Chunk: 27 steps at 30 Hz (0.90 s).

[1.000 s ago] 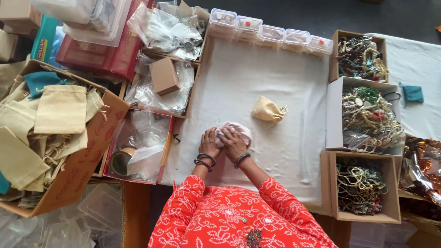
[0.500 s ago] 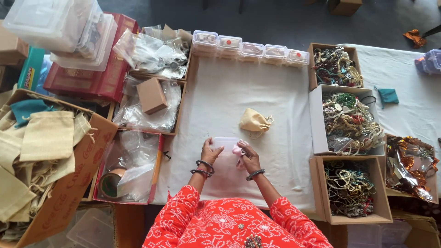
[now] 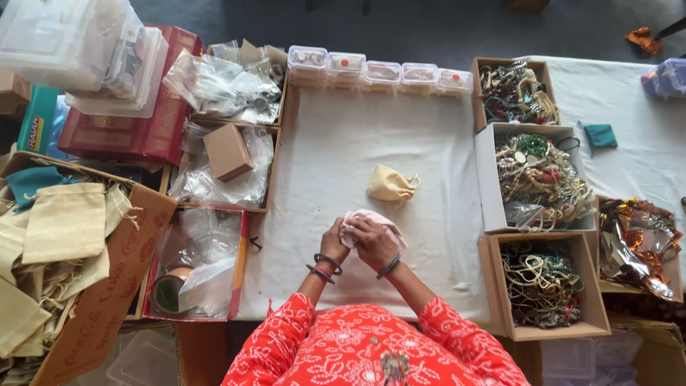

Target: The person cleans a gold-colored necklace with a pink cloth on a white table. They then place the necklace into a small plastic bag and put the bag into a beige cloth pouch. Finally, they wipe a small plastic container with the cloth.

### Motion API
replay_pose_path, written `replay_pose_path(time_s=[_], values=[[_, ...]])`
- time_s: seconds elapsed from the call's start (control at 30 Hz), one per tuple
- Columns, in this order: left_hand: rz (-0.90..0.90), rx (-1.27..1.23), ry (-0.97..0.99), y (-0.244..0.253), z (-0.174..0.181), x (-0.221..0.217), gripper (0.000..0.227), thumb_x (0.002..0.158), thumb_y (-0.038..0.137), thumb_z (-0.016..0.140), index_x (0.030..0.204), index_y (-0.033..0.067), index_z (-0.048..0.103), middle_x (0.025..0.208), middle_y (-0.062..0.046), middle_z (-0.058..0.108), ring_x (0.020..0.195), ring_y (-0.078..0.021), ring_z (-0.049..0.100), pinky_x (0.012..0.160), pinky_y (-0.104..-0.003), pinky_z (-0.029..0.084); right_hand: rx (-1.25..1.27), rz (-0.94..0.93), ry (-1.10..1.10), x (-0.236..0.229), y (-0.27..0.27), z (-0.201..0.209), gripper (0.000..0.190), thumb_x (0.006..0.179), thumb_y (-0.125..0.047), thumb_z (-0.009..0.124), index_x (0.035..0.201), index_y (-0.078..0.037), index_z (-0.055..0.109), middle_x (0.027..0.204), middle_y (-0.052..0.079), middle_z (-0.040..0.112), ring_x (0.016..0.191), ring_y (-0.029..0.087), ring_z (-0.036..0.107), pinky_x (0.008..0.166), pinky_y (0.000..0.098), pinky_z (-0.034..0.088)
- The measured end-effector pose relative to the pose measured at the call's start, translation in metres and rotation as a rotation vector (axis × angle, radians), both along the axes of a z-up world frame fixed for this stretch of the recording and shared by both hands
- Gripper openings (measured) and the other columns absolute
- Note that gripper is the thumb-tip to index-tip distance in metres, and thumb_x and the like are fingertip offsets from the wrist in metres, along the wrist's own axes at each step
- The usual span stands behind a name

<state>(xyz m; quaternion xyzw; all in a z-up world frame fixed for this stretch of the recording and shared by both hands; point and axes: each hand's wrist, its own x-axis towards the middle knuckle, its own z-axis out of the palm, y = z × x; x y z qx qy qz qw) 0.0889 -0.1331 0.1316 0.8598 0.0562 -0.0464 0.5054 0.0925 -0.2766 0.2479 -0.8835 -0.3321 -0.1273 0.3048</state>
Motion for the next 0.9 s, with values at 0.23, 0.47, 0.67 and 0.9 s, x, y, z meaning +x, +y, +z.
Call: replay_pose_path(time_s=[0.23,0.47,0.67,0.9], values=[[-0.054,-0.044,-0.245,0.011,-0.001,-0.004,0.047,0.074,0.007,0.080,0.115,0.0108,0.058,0.101,-0.020,0.072,0.094,-0.0437,0.067,0.076,-0.048,0.055,0.162,-0.119,0.189,0.022,-0.034,-0.077,0.034,0.075,0.005,0.068,0.105,-0.010,0.076,0.113,0.009,0.073,0.110,0.031,0.065,0.094,0.0418,0.054],[0.060,-0.266,-0.004,0.020,-0.031,-0.003,0.058,0.082,0.013,0.083,0.134,0.0160,0.057,0.107,-0.012,0.076,0.096,-0.0270,0.074,0.080,-0.036,0.060,0.906,-0.405,0.806,0.033,-0.062,-0.128,0.040,0.090,0.007,0.056,0.123,-0.005,0.074,0.112,0.009,0.076,0.095,0.016,0.069,0.080,0.0282,0.053],[0.255,-0.971,0.374,0.016,-0.044,-0.011,0.061,0.087,0.012,0.075,0.141,0.0206,0.048,0.112,-0.004,0.070,0.097,-0.0182,0.072,0.072,-0.041,0.063,0.955,-0.367,0.877,0.027,-0.050,-0.144,0.045,0.095,0.003,0.054,0.137,-0.006,0.069,0.105,0.008,0.070,0.084,0.013,0.060,0.072,0.0258,0.052],[0.594,-1.320,0.352,0.019,-0.033,-0.016,0.044,0.089,0.004,0.069,0.129,0.0123,0.051,0.115,-0.008,0.067,0.098,-0.0260,0.072,0.075,-0.049,0.067,1.026,-0.330,1.154,0.002,-0.061,-0.128,0.033,0.092,0.000,0.055,0.121,0.003,0.071,0.112,0.010,0.074,0.100,0.018,0.072,0.088,0.0307,0.061]])
